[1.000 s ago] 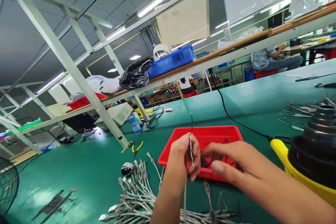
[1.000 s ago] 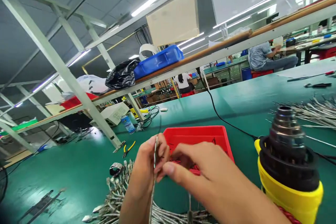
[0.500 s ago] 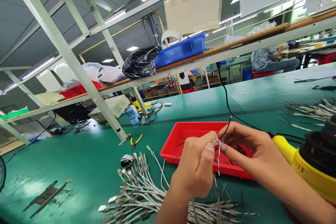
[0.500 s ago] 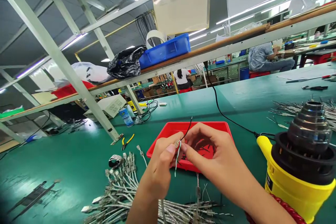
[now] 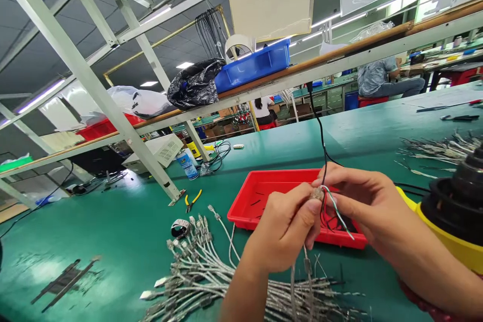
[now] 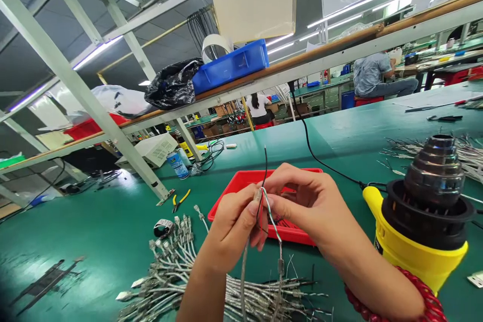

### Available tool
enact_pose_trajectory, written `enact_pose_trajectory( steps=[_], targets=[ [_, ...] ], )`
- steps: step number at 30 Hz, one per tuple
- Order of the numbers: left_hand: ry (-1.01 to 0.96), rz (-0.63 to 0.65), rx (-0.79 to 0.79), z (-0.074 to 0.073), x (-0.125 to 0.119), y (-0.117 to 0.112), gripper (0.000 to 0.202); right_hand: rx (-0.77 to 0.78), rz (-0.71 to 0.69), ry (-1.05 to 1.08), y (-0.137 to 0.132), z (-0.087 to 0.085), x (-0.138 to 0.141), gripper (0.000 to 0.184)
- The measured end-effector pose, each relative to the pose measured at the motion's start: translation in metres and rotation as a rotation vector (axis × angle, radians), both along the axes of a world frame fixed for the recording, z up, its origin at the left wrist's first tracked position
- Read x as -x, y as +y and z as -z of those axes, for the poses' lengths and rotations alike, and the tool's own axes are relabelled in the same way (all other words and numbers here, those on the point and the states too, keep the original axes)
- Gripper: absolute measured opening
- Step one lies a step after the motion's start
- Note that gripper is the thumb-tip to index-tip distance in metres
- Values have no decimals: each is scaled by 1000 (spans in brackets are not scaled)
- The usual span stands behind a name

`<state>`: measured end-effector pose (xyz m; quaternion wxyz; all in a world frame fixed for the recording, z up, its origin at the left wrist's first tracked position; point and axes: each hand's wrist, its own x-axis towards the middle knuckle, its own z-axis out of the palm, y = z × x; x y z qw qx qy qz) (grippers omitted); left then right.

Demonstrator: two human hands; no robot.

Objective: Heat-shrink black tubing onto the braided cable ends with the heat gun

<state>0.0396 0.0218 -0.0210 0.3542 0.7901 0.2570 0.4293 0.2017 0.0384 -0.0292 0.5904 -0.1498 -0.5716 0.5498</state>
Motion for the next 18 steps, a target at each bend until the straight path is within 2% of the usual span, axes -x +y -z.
enact_pose_trajectory(
  steps=[5,8,11,14,18],
  targets=[
    [140,-181,-243,-1,-3,-1,27,-34,28,-22,10,1,2,18],
    [244,-278,-364,-2,-6,-1,23,32,3,14,11,1,4,26],
    [288,-317,-462,-3,-9,-1,25,132,-53,79,9,2,6,28],
    [313,-319,-497,-3,-9,-1,29,157,-119,114,8,4,8,23],
    [337,-350,-572,-4,-7,-1,29,195,-103,150,7,3,8,25]
  ],
)
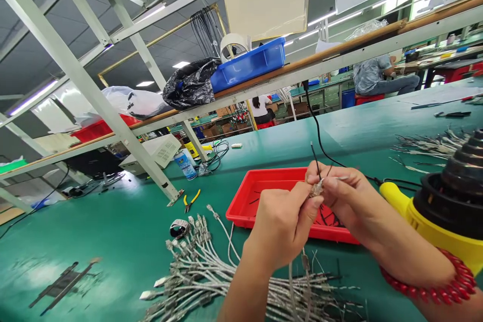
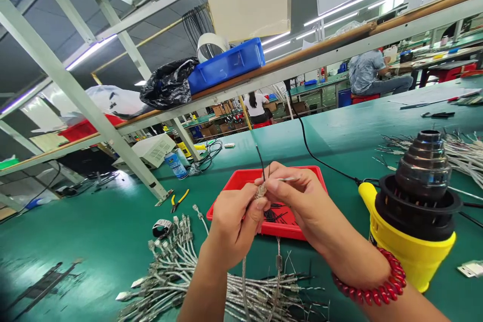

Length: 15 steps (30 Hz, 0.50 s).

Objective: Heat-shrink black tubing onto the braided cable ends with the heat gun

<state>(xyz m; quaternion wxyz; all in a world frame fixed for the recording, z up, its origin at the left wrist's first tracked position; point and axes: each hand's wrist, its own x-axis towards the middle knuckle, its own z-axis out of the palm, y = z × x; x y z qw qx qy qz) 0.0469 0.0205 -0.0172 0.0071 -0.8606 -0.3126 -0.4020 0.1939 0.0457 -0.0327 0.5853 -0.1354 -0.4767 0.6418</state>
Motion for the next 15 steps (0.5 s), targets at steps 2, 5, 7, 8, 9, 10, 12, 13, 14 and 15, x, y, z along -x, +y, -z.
enact_pose_trajectory(
  steps=[2,5,7,8,9,10,12,13,14,15],
  targets=[
    [23,-1,-29,0,-1,-1,26,35,-9,8,0,-1,-1,28],
    [-55,45,92,0,-2,-3,24,5,-46,21,1,-1,-1,28],
    [-176,95,226,0,-1,-4,26,-105,-53,29,2,1,-1,21],
    [-237,130,294,0,0,-4,26,-176,-39,27,2,2,0,12],
    [-288,175,367,0,3,-5,27,-245,-12,10,2,3,0,8],
    [-328,237,459,1,6,-6,28,-299,22,-17,1,4,0,12],
    [-365,394,694,2,13,-6,31,-356,72,-71,-3,4,-1,16],
    [-362,475,813,3,16,-6,32,-360,71,-86,-5,3,-2,15],
    [-350,547,914,5,19,-5,34,-347,52,-91,-7,2,-2,14],
    [-339,600,983,6,21,-5,36,-322,11,-83,-10,1,-2,13]
  ],
)
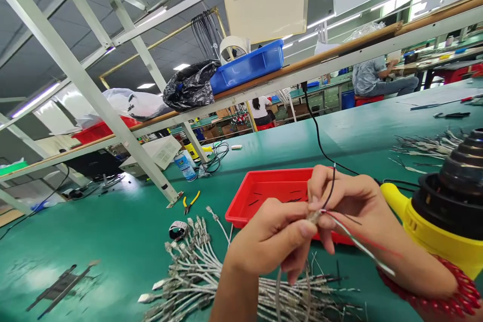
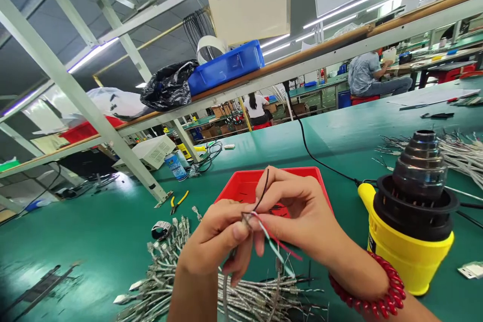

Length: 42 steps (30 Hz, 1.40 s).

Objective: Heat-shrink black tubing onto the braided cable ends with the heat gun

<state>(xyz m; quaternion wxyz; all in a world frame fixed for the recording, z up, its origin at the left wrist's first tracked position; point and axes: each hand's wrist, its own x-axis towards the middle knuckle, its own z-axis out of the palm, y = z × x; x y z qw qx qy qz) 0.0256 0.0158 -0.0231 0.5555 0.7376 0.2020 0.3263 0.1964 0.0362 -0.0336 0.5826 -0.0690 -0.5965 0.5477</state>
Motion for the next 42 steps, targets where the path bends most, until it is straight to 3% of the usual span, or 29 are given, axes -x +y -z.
enact_pose_trajectory(
  steps=[4,8,15,21,25,28,34,39,42],
  targets=[
    [26,67,12,2,2,3,36,188,-227,87,-8,-5,3,12],
    [76,41,-102,-4,4,2,39,333,-325,141,-17,-7,12,21],
    [124,81,-279,-18,8,-6,30,370,-484,142,-24,-4,18,20],
    [203,-65,-432,-23,6,-10,28,338,-339,94,-18,-5,12,25],
    [314,-259,-506,-21,7,-5,29,225,-4,-42,-13,-4,11,18],
    [344,-335,-549,-20,7,-1,29,171,171,-83,-10,-3,12,14],
    [423,-377,-576,-21,5,0,27,106,310,-128,-8,-9,9,29],
    [541,-379,-536,-28,6,-8,31,-86,517,-307,-15,-16,2,33],
    [597,-352,-535,-32,4,-13,32,-151,566,-369,-17,-18,-1,36]
  ],
)
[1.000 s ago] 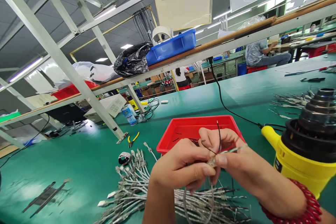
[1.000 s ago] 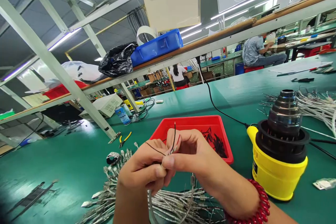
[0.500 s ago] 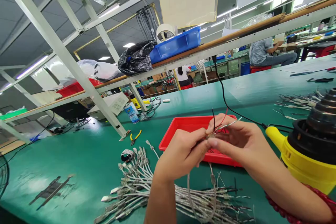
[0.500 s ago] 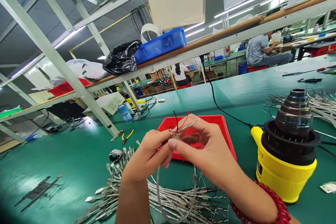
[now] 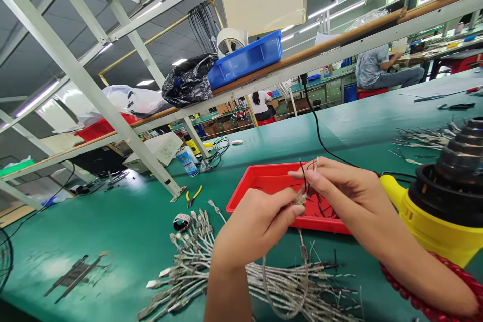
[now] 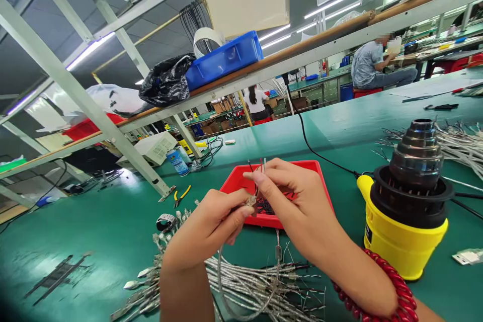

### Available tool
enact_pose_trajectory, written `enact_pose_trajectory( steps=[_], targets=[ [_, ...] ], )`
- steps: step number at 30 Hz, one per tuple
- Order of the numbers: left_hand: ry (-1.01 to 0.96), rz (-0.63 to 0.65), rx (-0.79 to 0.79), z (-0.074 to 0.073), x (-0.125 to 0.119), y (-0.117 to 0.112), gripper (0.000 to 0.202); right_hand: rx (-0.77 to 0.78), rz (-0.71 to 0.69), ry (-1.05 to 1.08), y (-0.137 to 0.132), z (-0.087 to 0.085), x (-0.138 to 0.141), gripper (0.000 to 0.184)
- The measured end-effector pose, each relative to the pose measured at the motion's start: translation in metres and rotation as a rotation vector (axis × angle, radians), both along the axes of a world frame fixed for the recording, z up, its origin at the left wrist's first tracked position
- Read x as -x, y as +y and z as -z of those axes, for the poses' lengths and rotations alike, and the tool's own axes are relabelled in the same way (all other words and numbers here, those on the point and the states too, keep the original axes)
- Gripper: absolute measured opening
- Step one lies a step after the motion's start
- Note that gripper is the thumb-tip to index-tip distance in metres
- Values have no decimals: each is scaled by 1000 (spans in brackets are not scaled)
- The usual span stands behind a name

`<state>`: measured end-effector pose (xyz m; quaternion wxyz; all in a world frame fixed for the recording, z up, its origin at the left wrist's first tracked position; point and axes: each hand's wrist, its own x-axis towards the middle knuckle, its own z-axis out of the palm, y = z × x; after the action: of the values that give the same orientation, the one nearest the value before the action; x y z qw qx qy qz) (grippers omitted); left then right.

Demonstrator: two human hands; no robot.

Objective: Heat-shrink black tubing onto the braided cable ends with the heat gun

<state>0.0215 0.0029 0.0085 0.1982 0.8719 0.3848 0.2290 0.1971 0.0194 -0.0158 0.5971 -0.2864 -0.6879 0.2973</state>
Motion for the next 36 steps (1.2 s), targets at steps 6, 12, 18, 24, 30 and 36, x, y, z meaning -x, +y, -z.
enact_pose_trajectory(
  steps=[6,12,18,24,30,36],
  targets=[
    [85,3,-4,0,-2,-5,30,1,-46,-70,1,1,-4,32],
    [106,34,-17,0,-2,-7,25,-11,-72,-138,-6,-1,-10,29],
    [96,55,-2,0,-2,-8,24,7,-82,-160,-8,-5,-15,27],
    [142,34,-14,0,-5,-10,24,54,-133,-175,-2,-1,-18,32],
    [200,-9,-13,-1,-7,-12,26,167,-223,-122,5,2,-21,30],
    [216,-32,-45,-1,-7,-13,27,292,-230,-83,5,1,-22,31]
  ],
)
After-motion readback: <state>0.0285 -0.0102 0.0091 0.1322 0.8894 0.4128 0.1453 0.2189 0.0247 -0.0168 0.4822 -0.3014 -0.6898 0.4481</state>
